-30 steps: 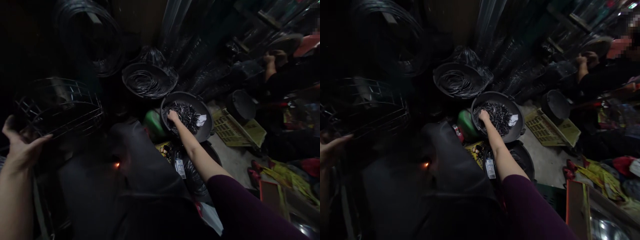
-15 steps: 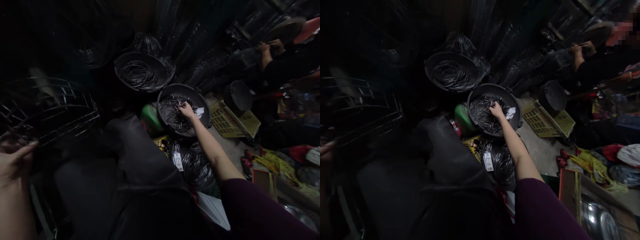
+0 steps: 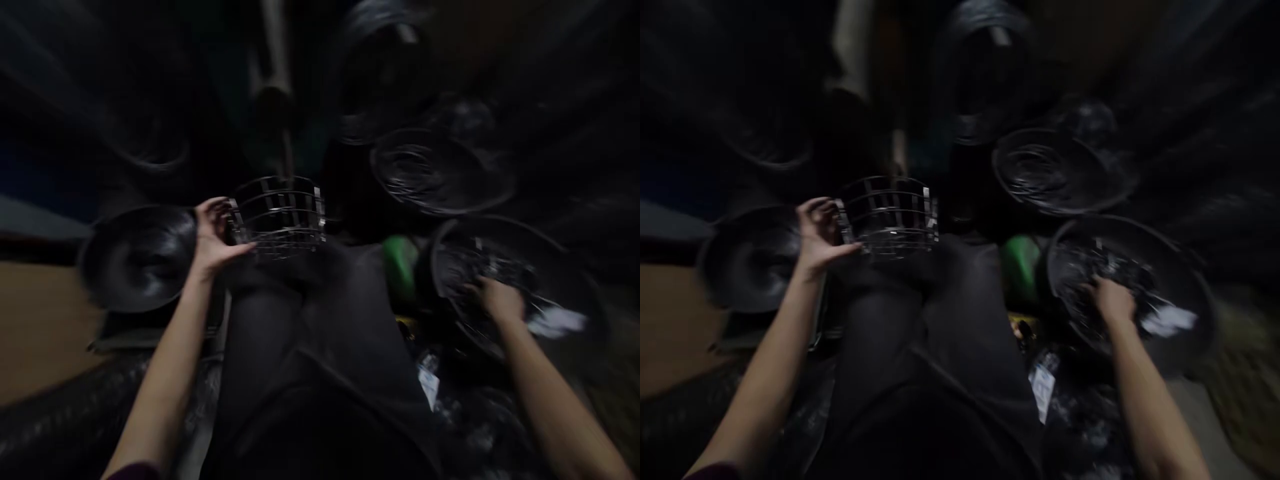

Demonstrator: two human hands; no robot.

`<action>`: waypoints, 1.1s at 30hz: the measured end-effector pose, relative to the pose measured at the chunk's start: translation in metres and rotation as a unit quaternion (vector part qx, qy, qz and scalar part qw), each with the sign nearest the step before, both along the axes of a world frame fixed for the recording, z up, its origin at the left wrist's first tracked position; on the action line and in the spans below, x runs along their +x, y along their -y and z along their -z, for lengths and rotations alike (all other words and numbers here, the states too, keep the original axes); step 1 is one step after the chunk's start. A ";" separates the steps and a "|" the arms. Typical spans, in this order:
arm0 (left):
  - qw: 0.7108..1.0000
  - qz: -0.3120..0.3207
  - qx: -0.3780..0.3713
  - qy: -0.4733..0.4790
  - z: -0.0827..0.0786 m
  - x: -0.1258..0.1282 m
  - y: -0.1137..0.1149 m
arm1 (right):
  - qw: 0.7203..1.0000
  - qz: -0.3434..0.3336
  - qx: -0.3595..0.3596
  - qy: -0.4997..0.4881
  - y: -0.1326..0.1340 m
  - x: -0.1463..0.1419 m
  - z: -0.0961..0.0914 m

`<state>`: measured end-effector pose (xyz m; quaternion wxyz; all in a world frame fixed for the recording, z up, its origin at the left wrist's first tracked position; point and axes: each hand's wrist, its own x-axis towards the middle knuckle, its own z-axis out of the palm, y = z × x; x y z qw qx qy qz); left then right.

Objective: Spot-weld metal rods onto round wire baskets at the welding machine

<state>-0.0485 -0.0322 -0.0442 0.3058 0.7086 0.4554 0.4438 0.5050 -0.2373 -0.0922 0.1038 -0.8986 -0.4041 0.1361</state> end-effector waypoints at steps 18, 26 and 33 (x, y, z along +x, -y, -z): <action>0.960 0.105 0.112 -0.233 -0.029 0.050 0.016 | 0.853 -0.333 0.102 -0.389 -0.101 -0.256 -0.092; 0.966 0.085 0.088 -0.229 -0.035 0.041 0.021 | 0.832 -0.524 0.163 0.088 -0.129 -0.300 -0.095; 0.981 0.069 0.053 -0.173 -0.035 0.036 0.005 | 0.780 -0.564 0.209 0.173 -0.148 -0.298 -0.107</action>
